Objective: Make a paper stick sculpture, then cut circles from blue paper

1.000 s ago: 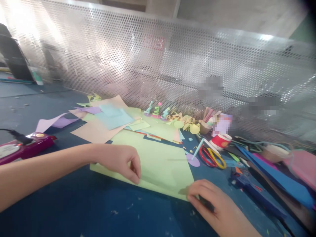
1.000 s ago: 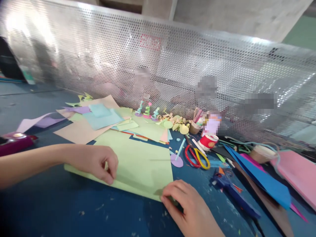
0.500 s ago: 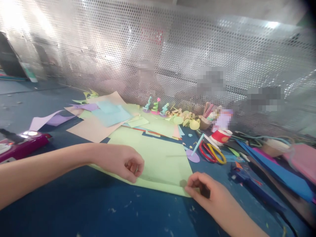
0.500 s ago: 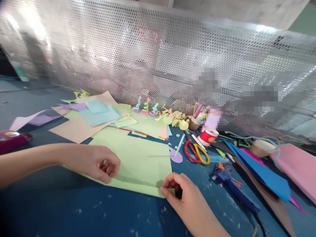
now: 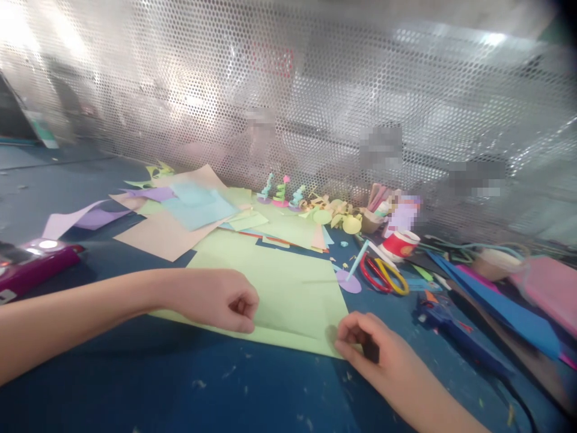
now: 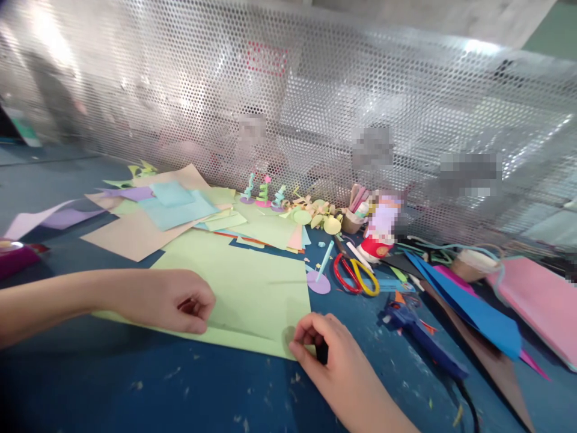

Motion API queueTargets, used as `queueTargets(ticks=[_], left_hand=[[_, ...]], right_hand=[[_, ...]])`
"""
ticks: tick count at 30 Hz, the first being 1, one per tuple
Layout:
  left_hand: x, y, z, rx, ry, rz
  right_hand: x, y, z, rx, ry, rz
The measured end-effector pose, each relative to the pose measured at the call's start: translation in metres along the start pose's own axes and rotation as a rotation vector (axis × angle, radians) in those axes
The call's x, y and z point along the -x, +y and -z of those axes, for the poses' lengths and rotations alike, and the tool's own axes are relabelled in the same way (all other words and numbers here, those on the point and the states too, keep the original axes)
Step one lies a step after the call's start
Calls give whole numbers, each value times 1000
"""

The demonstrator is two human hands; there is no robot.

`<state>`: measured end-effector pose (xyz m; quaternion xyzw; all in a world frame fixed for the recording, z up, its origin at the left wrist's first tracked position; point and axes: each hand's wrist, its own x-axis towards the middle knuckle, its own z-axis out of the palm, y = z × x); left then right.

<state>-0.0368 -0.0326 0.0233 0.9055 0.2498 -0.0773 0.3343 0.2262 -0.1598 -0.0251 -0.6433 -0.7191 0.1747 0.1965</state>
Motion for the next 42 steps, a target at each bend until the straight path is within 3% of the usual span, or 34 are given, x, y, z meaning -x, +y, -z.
queueTargets(ticks=[8,14,18,21,25,31,36,42], left_hand=[[0,10,-1,-119,-12,11],[6,13,-7,-284,96,15],[7,24,-29,-567,348,-169],[2,36,-55,-651,390,-347],[-5,46,-74,-556,361,-367],[-6,46,-63,-387,258,-339],[-7,46,-63,-384,240,-330],[-10,47,-63,-395,223,-305]], right_hand=[[1,0,1,-17,13,51],[3,-1,0,4,23,90],[3,0,-2,8,43,128],[3,1,-4,-21,26,143],[3,0,-4,-20,31,154],[8,2,-3,67,72,343],[10,9,3,260,32,546],[7,6,21,384,25,678]])
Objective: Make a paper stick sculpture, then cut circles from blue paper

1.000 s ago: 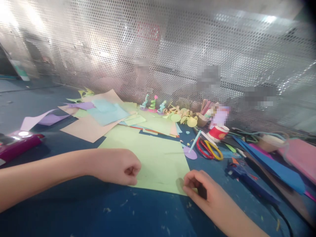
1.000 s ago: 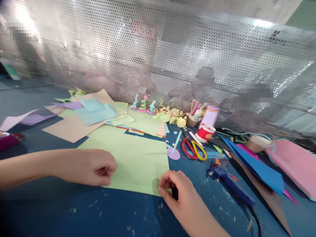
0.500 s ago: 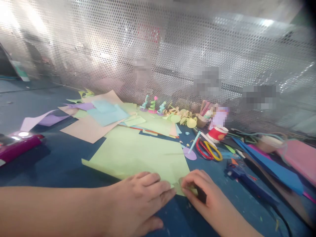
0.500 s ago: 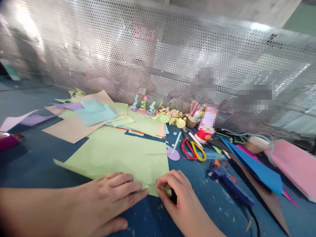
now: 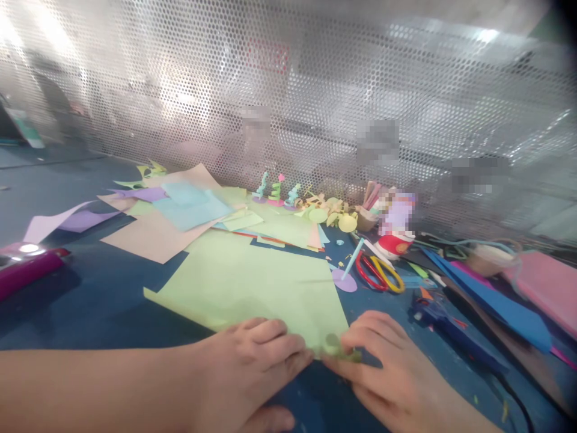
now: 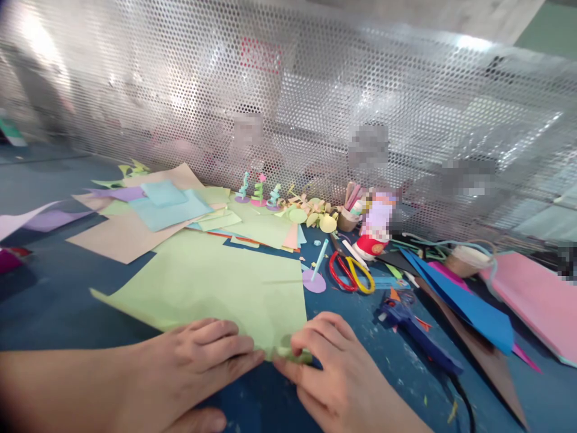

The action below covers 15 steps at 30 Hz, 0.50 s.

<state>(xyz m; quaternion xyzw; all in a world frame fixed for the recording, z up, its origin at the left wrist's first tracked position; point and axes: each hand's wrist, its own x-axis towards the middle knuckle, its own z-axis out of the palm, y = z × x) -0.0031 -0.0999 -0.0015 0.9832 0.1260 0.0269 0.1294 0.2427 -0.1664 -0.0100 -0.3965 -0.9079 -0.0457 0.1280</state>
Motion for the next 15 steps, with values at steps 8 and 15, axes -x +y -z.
queueTargets(ticks=[8,15], left_hand=[[0,-2,-4,10,8,-13],[4,3,8,17,-22,-11]], right_hand=[[16,9,14,50,21,40],[2,-4,13,-188,206,-21]])
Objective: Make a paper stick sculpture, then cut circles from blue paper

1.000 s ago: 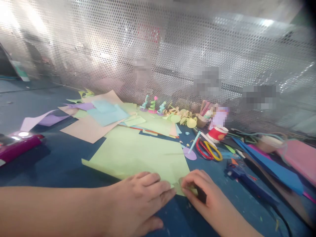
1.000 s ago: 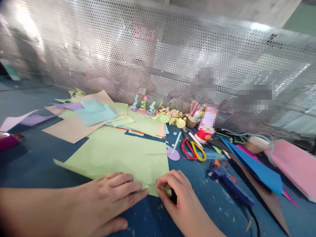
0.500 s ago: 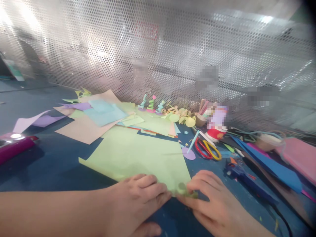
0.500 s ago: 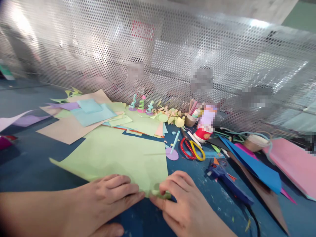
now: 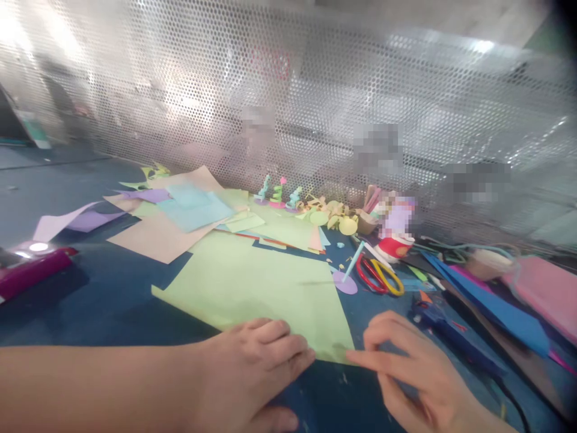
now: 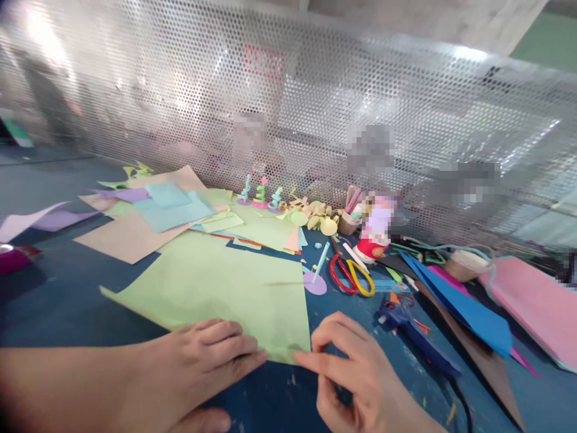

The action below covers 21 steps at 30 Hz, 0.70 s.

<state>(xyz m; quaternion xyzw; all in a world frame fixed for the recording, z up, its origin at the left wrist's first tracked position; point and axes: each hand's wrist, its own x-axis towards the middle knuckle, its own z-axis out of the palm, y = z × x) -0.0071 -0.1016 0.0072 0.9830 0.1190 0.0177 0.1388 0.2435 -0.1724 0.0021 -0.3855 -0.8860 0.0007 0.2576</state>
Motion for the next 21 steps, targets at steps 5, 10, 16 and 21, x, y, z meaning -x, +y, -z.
queueTargets(ticks=[5,10,16,21], left_hand=[[5,-2,-2,-9,51,-13],[19,-18,-3,-3,112,-103],[35,-33,5,-55,145,-196],[43,-39,11,-75,124,-202]], right_hand=[[-25,-15,-21,-241,-126,-54],[-21,-14,-32,-218,-171,-45],[-28,-17,-32,-99,-287,-25],[-40,-19,-35,-61,-343,-17]])
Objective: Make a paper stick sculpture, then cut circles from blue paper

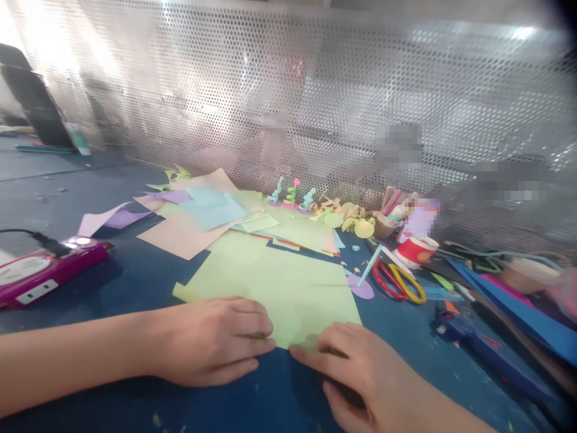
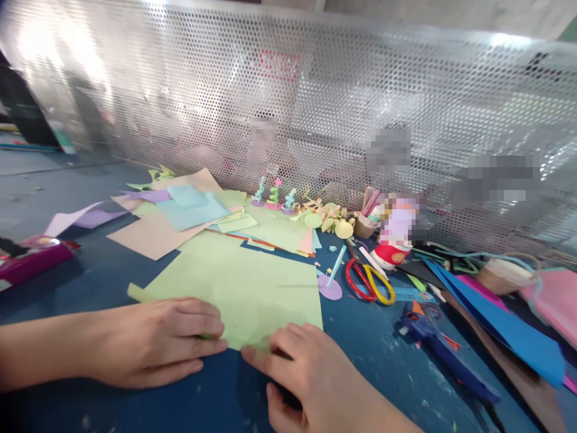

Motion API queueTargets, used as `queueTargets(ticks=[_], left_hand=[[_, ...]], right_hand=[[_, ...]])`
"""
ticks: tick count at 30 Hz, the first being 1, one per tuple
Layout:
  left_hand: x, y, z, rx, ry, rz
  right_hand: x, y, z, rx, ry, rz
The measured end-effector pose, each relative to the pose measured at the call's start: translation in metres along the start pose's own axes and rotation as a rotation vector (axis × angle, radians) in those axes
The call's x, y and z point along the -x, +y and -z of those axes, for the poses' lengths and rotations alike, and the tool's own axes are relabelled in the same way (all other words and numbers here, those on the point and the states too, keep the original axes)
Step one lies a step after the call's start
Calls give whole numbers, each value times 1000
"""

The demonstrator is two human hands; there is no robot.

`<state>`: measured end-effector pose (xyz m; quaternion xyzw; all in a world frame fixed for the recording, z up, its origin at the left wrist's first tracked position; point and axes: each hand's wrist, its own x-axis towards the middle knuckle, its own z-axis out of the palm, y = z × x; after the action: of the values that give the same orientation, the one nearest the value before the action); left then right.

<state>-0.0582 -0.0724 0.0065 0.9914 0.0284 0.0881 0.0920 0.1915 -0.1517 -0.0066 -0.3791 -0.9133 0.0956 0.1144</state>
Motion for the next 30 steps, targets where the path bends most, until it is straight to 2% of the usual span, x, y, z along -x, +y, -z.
queueTargets(ticks=[6,11,13,17,21,23,30], left_hand=[[12,-11,6,74,43,98],[11,-14,5,189,51,203],[11,-17,5,256,35,270],[18,-30,11,514,1,425],[27,-43,21,649,-120,562],[30,-46,23,685,-162,582],[37,-52,26,663,-177,552]], right_hand=[[-10,-4,1,16,26,43],[-26,-11,0,56,-79,84],[-32,-12,-3,57,-115,81],[-37,-12,-6,30,-105,65],[-39,-13,-5,18,-108,57],[-42,-14,-5,9,-130,50],[-52,-19,-4,-15,-144,43]])
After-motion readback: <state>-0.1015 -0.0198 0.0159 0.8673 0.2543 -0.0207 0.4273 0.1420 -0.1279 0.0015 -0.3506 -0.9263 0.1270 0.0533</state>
